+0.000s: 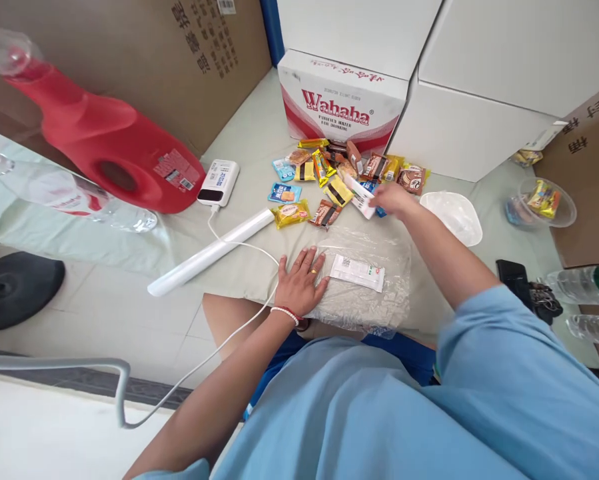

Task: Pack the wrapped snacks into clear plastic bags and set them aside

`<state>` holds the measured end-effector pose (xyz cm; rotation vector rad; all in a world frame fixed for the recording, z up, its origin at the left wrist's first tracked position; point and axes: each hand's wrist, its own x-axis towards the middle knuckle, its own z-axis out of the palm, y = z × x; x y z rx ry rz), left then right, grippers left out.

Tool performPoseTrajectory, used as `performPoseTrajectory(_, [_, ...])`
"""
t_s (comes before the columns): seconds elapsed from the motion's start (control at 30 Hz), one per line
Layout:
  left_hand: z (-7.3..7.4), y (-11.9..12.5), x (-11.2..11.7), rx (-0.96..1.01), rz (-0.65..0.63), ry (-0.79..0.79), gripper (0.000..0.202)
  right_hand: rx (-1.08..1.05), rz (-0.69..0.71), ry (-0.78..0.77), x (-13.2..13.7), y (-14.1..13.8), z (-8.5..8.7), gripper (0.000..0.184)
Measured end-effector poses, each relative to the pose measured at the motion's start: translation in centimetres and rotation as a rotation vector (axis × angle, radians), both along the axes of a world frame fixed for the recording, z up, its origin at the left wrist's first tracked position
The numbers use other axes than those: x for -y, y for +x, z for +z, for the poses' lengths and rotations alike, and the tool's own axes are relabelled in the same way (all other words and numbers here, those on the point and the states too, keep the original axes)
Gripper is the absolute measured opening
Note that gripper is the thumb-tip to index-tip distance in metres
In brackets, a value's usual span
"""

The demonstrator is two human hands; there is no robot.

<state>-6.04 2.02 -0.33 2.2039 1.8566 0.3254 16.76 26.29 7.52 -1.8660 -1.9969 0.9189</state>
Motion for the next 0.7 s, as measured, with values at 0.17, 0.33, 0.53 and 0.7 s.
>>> performPoseTrajectory(0.17, [0.0,0.0,0.0,0.023,0.005,0.0,0.058,0.117,0.198,0.29,10.5,6.6,1.3,0.018])
performPoseTrajectory(0.33, [0.0,0.0,0.0,0.036,0.002,0.001,0.059,0.484,0.515,0.366,19.8,6.1,-1.3,0.016])
performPoseTrajectory(0.53, [0.1,0.1,0.0,0.005,0.003,-0.004,0.059,0.454,0.847,0.149,21.1,4.6,-0.1,0.033])
performPoseTrajectory(0.7, [-0.1,0.1,0.0,-0.023,0.0,0.01,0.059,0.431,0.801,0.293,20.3,2.0,-0.4,0.07])
